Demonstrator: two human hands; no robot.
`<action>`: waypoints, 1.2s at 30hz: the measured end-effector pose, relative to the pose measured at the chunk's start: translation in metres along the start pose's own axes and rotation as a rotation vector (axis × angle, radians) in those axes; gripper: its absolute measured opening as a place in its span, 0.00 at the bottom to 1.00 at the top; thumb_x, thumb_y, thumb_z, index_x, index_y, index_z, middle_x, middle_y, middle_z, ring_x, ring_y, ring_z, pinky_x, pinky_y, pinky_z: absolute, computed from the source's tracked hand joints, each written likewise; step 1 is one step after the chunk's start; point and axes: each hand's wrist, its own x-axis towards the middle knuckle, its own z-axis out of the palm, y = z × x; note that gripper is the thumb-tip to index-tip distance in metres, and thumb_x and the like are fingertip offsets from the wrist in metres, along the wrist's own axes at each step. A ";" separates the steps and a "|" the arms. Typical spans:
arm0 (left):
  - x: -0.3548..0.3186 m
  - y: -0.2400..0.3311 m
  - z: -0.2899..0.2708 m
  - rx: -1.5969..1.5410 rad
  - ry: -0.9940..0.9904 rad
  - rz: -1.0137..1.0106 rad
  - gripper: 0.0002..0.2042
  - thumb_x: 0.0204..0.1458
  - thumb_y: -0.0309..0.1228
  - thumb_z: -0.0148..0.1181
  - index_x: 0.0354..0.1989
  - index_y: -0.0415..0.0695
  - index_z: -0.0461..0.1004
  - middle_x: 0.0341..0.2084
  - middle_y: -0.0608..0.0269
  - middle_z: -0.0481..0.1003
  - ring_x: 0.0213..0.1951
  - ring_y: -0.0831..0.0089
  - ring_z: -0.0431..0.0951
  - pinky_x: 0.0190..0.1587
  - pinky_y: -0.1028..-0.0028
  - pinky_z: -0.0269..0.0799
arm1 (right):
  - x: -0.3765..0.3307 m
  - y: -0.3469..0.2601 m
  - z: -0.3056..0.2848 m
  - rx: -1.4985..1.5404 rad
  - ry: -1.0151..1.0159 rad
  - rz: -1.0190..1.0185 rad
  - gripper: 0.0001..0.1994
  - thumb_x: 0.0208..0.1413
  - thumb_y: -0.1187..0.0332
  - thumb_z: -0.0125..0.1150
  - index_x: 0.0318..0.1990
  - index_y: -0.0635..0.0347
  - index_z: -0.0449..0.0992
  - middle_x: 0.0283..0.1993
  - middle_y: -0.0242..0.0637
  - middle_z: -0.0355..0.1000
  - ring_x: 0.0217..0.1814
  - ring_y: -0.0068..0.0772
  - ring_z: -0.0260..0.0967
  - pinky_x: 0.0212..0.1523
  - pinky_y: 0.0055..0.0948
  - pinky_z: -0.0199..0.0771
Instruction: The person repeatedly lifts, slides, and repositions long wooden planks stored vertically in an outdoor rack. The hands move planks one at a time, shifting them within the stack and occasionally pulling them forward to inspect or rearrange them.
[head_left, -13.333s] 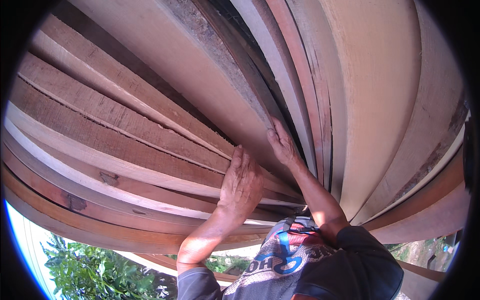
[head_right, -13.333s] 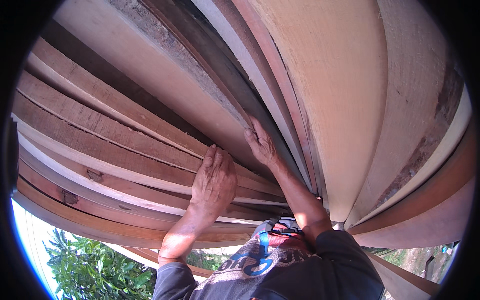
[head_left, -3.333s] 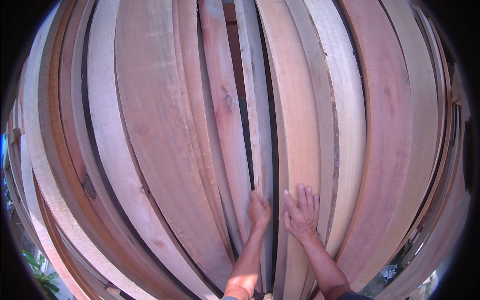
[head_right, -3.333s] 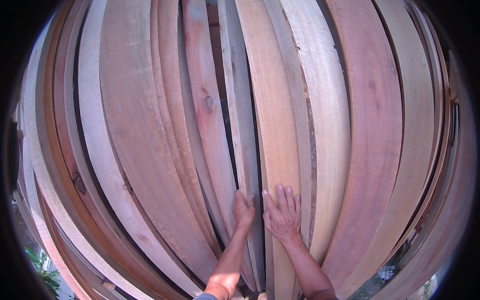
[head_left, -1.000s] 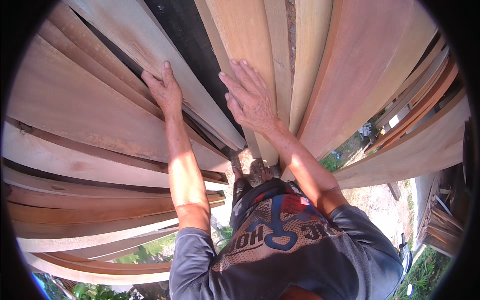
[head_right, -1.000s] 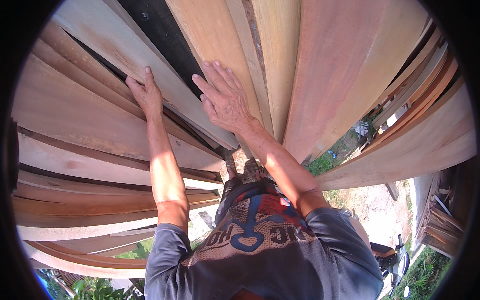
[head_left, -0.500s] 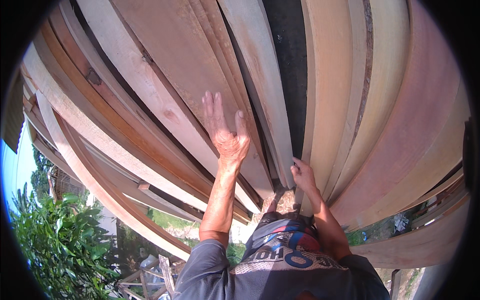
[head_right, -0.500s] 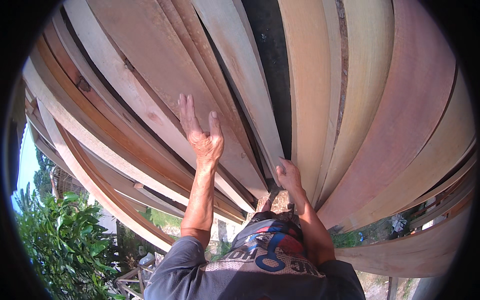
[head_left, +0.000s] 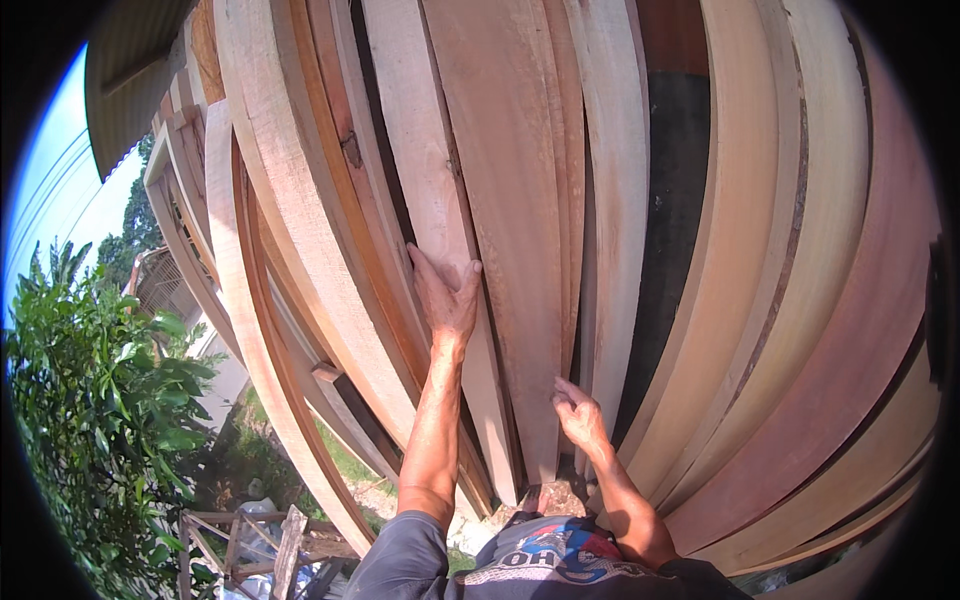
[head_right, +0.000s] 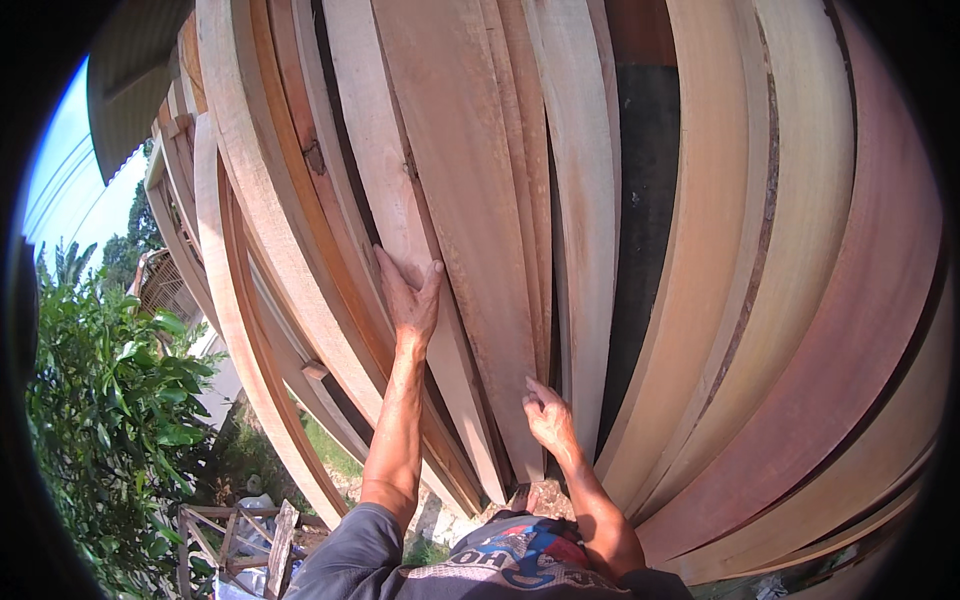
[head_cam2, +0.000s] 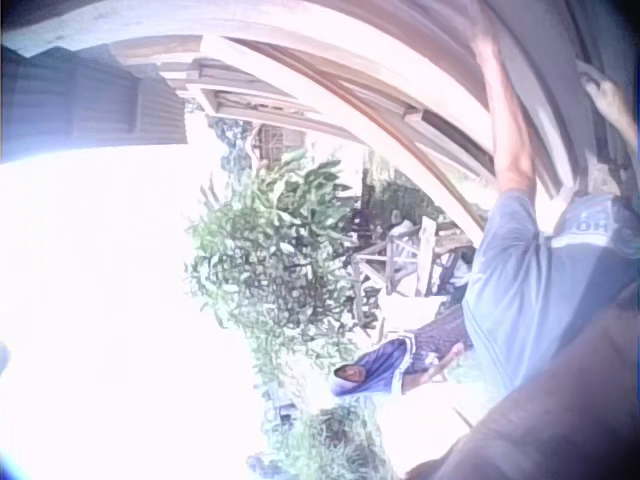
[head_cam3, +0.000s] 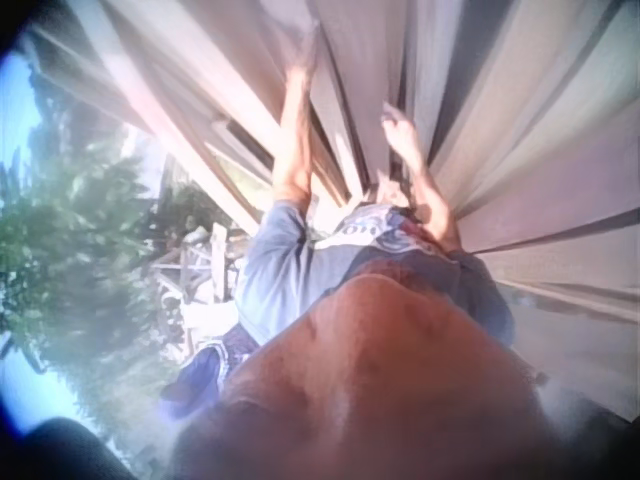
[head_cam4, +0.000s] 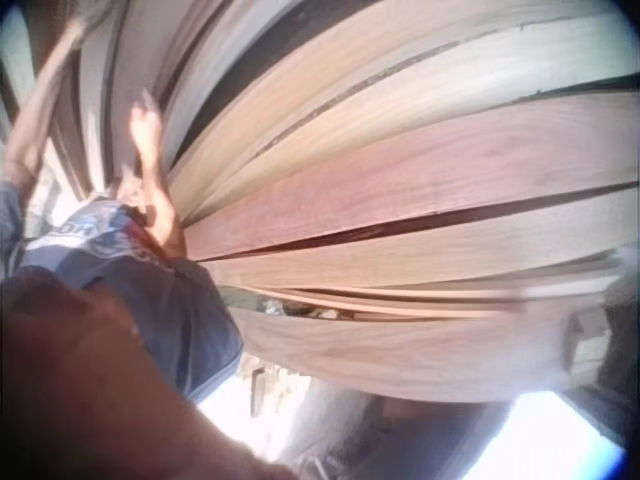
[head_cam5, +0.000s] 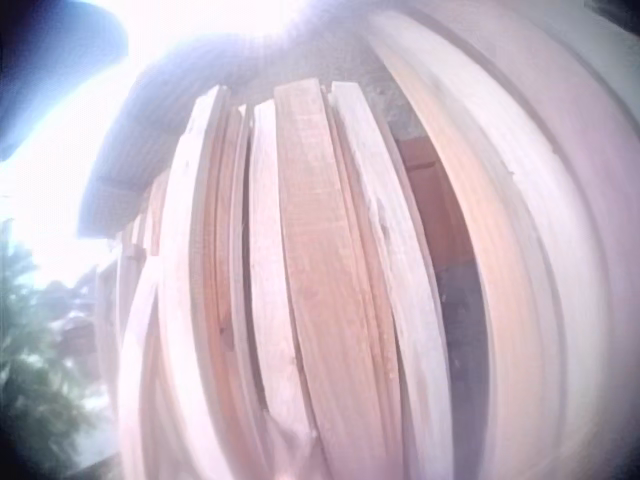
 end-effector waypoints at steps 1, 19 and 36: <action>0.000 0.002 -0.001 0.041 -0.034 -0.046 0.55 0.53 0.47 0.71 0.75 0.28 0.37 0.74 0.29 0.45 0.76 0.42 0.44 0.76 0.55 0.43 | -0.006 0.002 0.003 0.009 0.005 0.026 0.22 0.62 0.67 0.55 0.62 0.63 0.74 0.57 0.52 0.77 0.57 0.45 0.78 0.59 0.36 0.76; -0.012 0.004 0.004 0.097 0.007 -0.064 0.56 0.48 0.38 0.73 0.78 0.39 0.36 0.68 0.32 0.55 0.69 0.39 0.56 0.70 0.50 0.56 | 0.071 -0.058 -0.017 -0.148 0.153 -0.167 0.37 0.62 0.64 0.61 0.75 0.65 0.53 0.71 0.60 0.59 0.75 0.58 0.57 0.72 0.46 0.60; -0.010 0.003 0.003 0.114 -0.035 -0.066 0.55 0.51 0.38 0.71 0.77 0.36 0.34 0.67 0.30 0.52 0.69 0.36 0.54 0.70 0.48 0.54 | 0.140 -0.087 0.003 0.062 0.207 -0.072 0.50 0.53 0.53 0.74 0.74 0.70 0.49 0.72 0.56 0.54 0.75 0.50 0.55 0.72 0.43 0.60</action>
